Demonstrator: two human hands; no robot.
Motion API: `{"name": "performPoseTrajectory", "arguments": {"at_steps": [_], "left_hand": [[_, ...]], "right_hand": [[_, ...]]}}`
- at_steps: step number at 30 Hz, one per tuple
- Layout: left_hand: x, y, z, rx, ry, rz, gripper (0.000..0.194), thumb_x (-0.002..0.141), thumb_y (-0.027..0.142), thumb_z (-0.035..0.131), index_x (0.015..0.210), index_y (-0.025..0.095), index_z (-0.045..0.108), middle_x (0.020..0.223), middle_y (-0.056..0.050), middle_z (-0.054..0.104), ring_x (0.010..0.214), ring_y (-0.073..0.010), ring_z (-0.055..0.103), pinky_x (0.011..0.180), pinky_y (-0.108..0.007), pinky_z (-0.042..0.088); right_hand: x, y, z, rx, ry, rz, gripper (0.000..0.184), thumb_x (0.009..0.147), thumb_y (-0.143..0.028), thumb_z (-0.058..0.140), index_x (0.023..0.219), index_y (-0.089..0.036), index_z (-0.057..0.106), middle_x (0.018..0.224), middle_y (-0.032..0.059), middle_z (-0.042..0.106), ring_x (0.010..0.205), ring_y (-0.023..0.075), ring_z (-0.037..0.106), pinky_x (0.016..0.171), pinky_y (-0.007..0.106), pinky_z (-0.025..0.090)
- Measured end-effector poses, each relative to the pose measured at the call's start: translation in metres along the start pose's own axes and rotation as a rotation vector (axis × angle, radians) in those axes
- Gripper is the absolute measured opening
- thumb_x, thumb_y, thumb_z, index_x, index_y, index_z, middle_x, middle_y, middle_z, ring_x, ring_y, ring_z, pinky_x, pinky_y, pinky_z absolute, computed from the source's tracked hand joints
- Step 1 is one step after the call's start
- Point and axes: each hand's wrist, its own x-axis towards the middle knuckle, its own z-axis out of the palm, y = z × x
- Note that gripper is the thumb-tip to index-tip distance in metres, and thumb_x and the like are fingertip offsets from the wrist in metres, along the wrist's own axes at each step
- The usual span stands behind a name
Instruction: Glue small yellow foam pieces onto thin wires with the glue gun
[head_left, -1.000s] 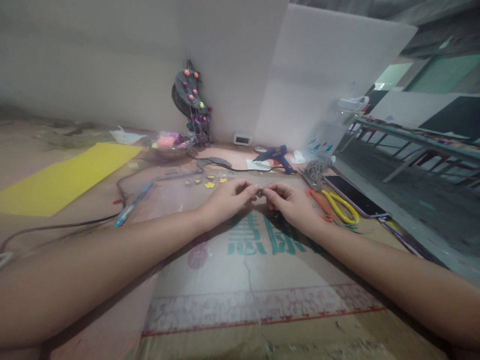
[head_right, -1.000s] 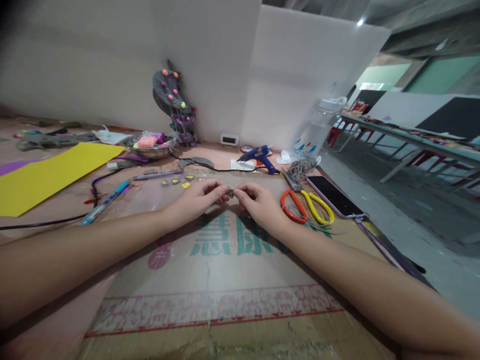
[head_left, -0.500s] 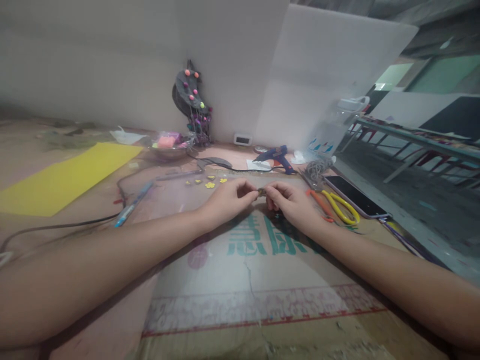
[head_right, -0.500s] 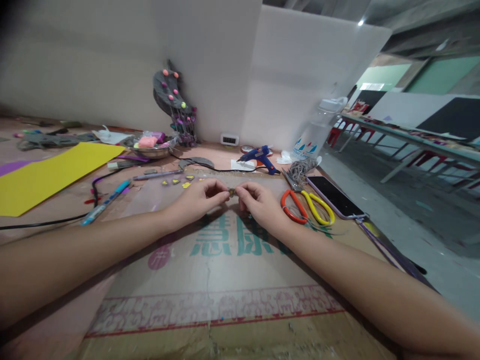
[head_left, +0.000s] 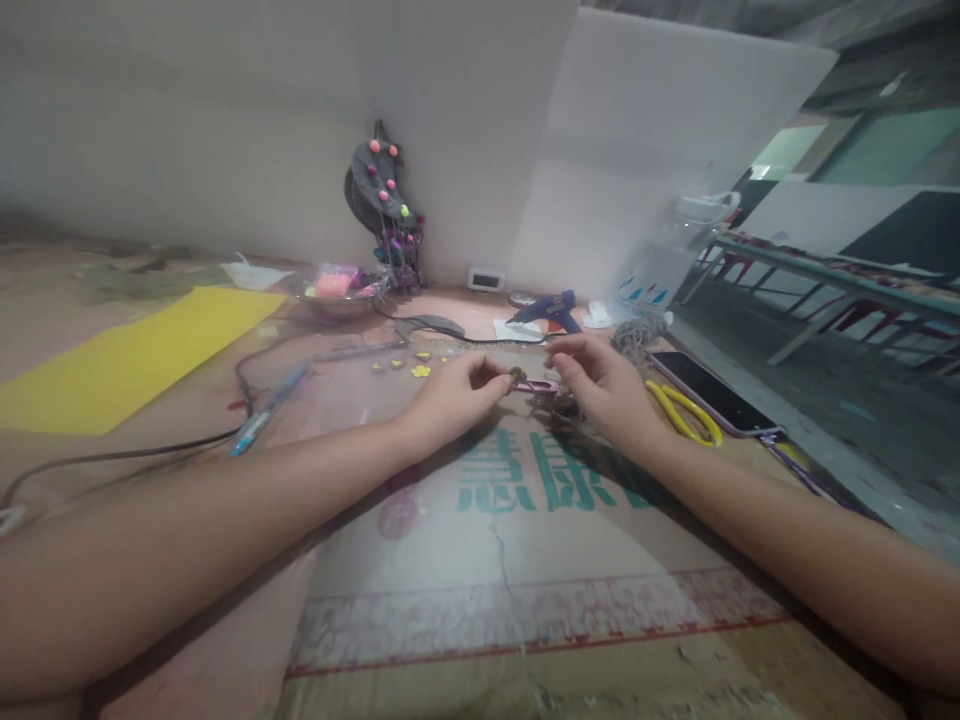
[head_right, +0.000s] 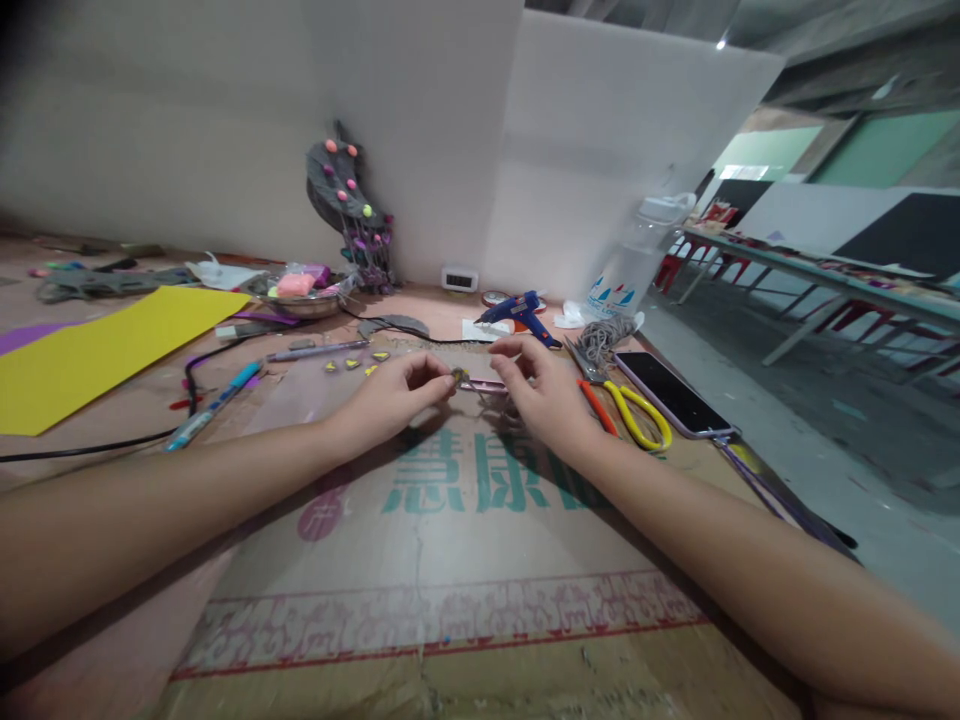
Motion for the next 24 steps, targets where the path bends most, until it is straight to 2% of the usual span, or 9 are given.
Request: {"name": "performPoseTrajectory", "arguments": {"at_steps": [2,5,10,13,15,19,22,24], "left_hand": [[0.000,-0.001,0.000,-0.015,0.000,0.003,0.017,0.085,0.032,0.057,0.082,0.016,0.059,0.084,-0.002,0.067,0.075,-0.0143,0.060,0.069,-0.026,0.045],[0.000,-0.004,0.001,-0.011,-0.006,0.008,0.017,0.085,0.033,0.057,0.082,0.016,0.059,0.084,-0.002,0.067,0.075,-0.0143,0.060,0.068,-0.026,0.045],[0.001,-0.007,0.002,0.039,-0.023,0.021,0.017,0.084,0.033,0.056,0.084,0.016,0.060,0.083,-0.002,0.066,0.074,-0.0144,0.059,0.067,-0.026,0.044],[0.001,-0.008,0.003,0.058,-0.038,0.030,0.017,0.084,0.033,0.056,0.084,0.016,0.060,0.083,-0.002,0.066,0.075,-0.0149,0.059,0.067,-0.026,0.044],[0.000,-0.008,0.003,0.069,-0.045,0.045,0.017,0.084,0.033,0.056,0.085,0.017,0.061,0.084,-0.002,0.066,0.076,-0.0152,0.060,0.068,-0.026,0.044],[-0.001,-0.008,0.004,0.064,-0.066,0.044,0.017,0.085,0.034,0.055,0.086,0.017,0.060,0.083,-0.002,0.066,0.076,-0.0156,0.061,0.068,-0.027,0.045],[-0.002,-0.007,0.004,0.054,-0.072,0.038,0.017,0.085,0.034,0.055,0.085,0.017,0.059,0.083,-0.002,0.066,0.075,-0.0156,0.061,0.069,-0.027,0.046],[-0.002,-0.006,0.003,0.070,-0.066,0.040,0.017,0.084,0.034,0.056,0.085,0.017,0.060,0.084,-0.002,0.066,0.077,-0.0157,0.060,0.069,-0.027,0.046]], "right_hand": [[0.008,0.009,-0.008,-0.155,0.025,-0.067,0.019,0.090,-0.031,0.053,0.100,-0.019,0.065,0.090,0.0050,0.069,0.077,0.0177,0.061,0.069,0.031,0.048],[0.017,0.028,-0.016,-0.352,-0.046,-0.138,0.019,0.089,-0.027,0.054,0.099,-0.018,0.068,0.097,0.0082,0.071,0.088,0.0226,0.064,0.081,0.037,0.049],[0.022,0.048,-0.014,-0.401,-0.247,-0.232,0.024,0.091,-0.032,0.055,0.102,-0.019,0.071,0.105,0.0103,0.072,0.102,0.0270,0.064,0.090,0.044,0.048],[0.021,0.045,-0.009,-0.426,-0.363,-0.350,0.021,0.090,-0.033,0.059,0.100,-0.019,0.071,0.102,0.0111,0.071,0.100,0.0260,0.063,0.090,0.042,0.047],[0.019,0.041,-0.007,-0.443,-0.388,-0.354,0.017,0.088,-0.031,0.061,0.094,-0.018,0.070,0.097,0.0113,0.070,0.095,0.0250,0.062,0.085,0.040,0.048],[0.015,0.036,-0.007,-0.440,-0.297,-0.163,0.011,0.090,-0.025,0.054,0.090,-0.018,0.062,0.088,0.0089,0.069,0.081,0.0228,0.063,0.072,0.035,0.048],[0.014,0.038,-0.009,-0.264,-0.145,-0.027,0.019,0.092,-0.022,0.046,0.107,-0.019,0.057,0.091,0.0075,0.070,0.083,0.0217,0.066,0.074,0.035,0.049],[0.015,0.041,-0.010,-0.102,-0.061,-0.004,0.025,0.091,-0.023,0.045,0.115,-0.020,0.053,0.096,0.0070,0.070,0.082,0.0203,0.067,0.077,0.035,0.050]]}}
